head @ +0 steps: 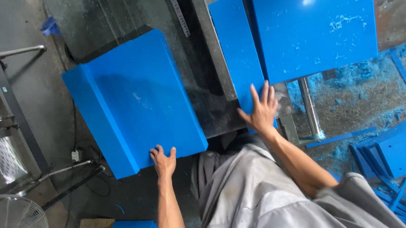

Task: Cutting blue plastic foam blocks into smaller rectangular pieces using a table saw.

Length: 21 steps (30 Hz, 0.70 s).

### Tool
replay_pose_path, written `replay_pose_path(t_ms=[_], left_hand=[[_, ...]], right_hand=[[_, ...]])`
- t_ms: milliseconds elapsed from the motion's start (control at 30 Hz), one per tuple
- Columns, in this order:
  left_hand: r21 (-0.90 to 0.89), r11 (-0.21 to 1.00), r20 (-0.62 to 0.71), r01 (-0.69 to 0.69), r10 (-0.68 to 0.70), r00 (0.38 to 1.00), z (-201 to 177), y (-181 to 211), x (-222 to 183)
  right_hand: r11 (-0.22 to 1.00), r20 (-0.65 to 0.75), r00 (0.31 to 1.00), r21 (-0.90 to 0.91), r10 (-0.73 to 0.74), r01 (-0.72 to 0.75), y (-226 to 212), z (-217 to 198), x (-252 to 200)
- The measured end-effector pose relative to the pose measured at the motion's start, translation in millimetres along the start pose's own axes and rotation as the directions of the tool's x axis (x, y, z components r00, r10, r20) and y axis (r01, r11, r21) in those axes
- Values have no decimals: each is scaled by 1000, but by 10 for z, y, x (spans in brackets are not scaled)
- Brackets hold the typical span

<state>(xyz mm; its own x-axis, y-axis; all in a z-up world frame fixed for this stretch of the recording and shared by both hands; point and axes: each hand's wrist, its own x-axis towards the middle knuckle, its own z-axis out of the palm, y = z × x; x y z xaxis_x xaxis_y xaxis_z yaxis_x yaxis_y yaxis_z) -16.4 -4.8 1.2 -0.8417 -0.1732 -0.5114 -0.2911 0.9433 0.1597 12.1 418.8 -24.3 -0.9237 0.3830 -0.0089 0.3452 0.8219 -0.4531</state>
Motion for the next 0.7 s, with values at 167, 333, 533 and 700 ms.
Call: replay_pose_path(t_ms=[167,333,533,700], left_hand=[[101,994,-18,-32,34,999,-43,-21,54],[45,999,111,14,-19,994,-630,144,30],[-39,947,-644,-319,220,732,-1105,-865,611],[-324,913,-567,-250,24,823,-1590,-1572,1338]], right_hand=[[956,65,956,-84,286,-281,-190,32,174],[927,63,927,-95,370,-363,-112,-223,-537],[776,222,898,451,380,-440,97,-831,-2168],[526,399,713,486,577,-698,-668,-1542,-3002]])
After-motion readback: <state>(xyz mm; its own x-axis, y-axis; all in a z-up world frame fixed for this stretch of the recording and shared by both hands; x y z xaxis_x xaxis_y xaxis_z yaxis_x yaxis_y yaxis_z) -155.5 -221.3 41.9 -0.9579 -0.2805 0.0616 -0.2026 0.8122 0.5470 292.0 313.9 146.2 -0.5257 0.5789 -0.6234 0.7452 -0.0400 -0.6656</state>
